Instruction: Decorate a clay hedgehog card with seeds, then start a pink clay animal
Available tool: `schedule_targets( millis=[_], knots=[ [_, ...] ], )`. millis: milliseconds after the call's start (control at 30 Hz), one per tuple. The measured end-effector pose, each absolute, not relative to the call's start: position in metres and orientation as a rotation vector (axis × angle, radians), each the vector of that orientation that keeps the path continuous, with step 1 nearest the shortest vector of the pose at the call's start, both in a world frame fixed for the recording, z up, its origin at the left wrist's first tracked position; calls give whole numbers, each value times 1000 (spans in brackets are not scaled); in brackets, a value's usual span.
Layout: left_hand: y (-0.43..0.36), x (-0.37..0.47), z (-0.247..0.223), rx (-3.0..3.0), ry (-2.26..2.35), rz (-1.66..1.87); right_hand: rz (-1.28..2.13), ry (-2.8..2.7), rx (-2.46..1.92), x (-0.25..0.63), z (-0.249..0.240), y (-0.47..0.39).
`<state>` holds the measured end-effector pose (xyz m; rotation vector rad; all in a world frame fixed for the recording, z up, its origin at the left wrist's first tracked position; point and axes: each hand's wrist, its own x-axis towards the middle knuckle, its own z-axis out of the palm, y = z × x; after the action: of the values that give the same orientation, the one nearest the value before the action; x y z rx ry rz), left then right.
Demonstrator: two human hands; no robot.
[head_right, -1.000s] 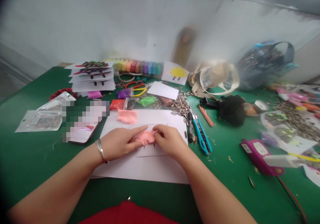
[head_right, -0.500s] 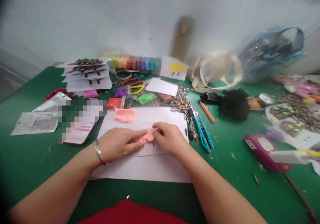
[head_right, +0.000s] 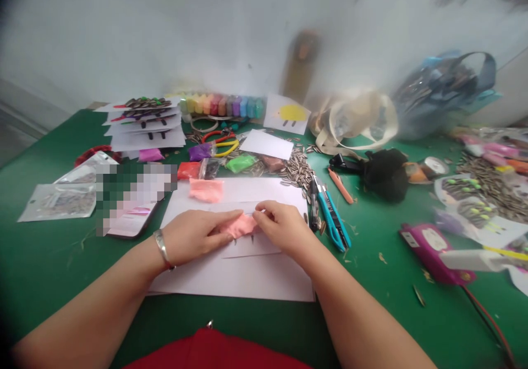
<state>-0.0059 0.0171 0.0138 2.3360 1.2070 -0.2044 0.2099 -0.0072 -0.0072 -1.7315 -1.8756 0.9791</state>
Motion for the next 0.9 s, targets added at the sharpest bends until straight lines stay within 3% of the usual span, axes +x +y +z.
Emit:
schedule_targets(
  millis=[900],
  knots=[
    [24, -10, 9, 2301, 1244, -168, 661, -2288, -1515, 194, -7, -19]
  ],
)
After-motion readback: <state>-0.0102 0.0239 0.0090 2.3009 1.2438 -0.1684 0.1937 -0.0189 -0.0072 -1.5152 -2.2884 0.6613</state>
